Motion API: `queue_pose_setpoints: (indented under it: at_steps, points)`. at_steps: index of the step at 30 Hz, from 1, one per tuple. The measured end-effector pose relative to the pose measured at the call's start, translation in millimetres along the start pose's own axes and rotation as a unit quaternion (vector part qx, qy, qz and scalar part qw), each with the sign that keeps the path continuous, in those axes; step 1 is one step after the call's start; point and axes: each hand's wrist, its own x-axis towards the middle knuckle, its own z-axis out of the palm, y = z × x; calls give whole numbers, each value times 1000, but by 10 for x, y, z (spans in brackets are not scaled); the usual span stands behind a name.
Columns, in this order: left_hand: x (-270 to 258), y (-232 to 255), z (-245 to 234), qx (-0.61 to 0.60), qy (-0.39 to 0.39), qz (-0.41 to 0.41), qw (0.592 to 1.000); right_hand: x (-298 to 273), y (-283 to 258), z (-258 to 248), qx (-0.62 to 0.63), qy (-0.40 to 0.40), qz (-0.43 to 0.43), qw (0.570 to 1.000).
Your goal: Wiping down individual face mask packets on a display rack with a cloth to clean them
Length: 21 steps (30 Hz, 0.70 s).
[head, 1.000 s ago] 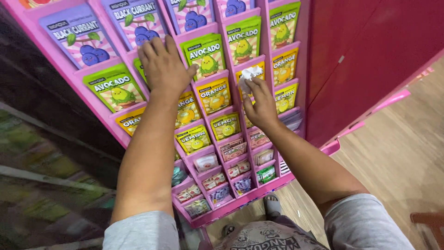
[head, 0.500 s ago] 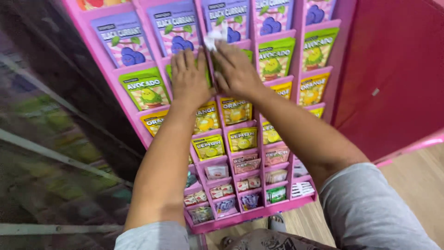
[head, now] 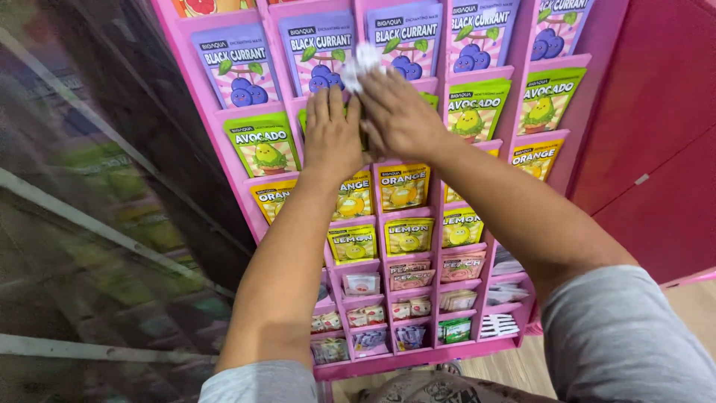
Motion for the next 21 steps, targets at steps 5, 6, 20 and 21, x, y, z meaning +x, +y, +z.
queue_pose_setpoints:
  at_steps: [5,6,20,21]
  points:
    - [5,12,-250,-50,-62,-5,997,-168,139,184,-31,78,-63,994]
    - [-2,11,-275,-56,-62,-3,996,-110,136,110,11,93,-68,993]
    - [26,23,-150,-11,-76,-36,996,1718,84,191,-96,108,-148,978]
    - [48,42,-185,-16,-83,-40,996,1681,89,190,-88,124,-169,974]
